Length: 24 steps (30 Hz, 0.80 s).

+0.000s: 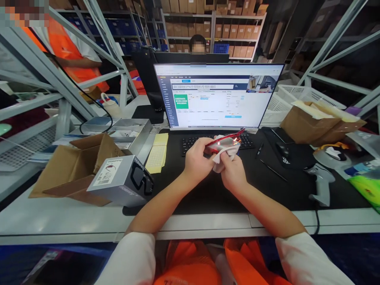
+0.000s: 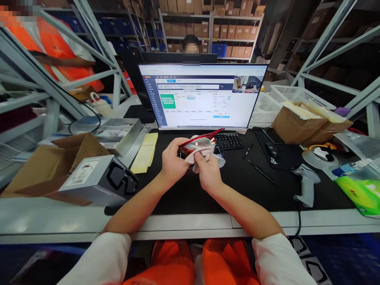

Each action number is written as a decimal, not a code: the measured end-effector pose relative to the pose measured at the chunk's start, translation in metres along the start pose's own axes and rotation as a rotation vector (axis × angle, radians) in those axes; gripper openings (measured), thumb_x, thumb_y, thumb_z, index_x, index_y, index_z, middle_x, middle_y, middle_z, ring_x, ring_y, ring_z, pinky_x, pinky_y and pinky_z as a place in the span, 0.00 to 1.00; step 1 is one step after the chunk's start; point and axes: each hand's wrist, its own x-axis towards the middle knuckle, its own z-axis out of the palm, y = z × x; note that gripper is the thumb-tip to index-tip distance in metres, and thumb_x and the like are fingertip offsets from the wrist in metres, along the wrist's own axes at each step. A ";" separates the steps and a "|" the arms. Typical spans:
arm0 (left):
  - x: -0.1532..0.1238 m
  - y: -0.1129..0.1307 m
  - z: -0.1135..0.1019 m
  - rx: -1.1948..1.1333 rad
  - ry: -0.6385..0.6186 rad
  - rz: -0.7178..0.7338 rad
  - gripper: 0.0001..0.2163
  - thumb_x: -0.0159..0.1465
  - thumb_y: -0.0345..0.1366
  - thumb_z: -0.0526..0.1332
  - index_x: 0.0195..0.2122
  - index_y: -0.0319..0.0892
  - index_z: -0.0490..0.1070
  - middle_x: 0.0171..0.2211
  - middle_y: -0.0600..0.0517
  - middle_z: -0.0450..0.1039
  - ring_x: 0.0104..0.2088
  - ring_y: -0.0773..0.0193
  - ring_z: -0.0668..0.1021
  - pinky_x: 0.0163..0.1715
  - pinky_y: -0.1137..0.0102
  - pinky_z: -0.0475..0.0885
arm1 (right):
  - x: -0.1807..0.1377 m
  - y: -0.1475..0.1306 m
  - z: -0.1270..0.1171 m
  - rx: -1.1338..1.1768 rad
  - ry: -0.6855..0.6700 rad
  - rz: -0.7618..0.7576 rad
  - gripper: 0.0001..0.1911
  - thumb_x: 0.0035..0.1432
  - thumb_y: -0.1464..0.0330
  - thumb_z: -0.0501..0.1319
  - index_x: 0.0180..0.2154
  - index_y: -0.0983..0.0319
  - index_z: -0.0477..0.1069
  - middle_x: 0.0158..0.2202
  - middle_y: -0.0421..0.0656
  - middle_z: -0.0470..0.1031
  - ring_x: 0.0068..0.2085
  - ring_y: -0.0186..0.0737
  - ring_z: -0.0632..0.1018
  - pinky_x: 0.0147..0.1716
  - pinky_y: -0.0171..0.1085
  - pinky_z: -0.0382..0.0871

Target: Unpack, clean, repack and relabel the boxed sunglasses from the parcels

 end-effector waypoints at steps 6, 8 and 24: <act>-0.002 -0.002 0.005 -0.035 -0.020 0.050 0.13 0.61 0.32 0.67 0.47 0.44 0.72 0.45 0.49 0.81 0.45 0.59 0.83 0.46 0.66 0.78 | 0.002 -0.041 -0.006 0.334 0.064 -0.096 0.26 0.51 0.50 0.70 0.47 0.58 0.75 0.48 0.48 0.80 0.56 0.53 0.77 0.51 0.47 0.76; -0.002 -0.002 0.006 -0.030 -0.008 0.071 0.13 0.60 0.29 0.66 0.46 0.44 0.72 0.46 0.48 0.81 0.46 0.59 0.83 0.46 0.64 0.79 | 0.004 -0.045 -0.009 0.407 0.076 -0.118 0.26 0.53 0.51 0.70 0.49 0.58 0.75 0.54 0.47 0.78 0.59 0.52 0.76 0.56 0.48 0.75; 0.000 -0.012 0.011 -0.147 0.060 0.140 0.15 0.60 0.27 0.69 0.48 0.42 0.75 0.47 0.46 0.81 0.51 0.55 0.83 0.53 0.60 0.78 | 0.015 -0.040 -0.021 0.396 0.054 -0.126 0.23 0.51 0.51 0.72 0.45 0.57 0.78 0.51 0.47 0.80 0.56 0.53 0.78 0.52 0.49 0.78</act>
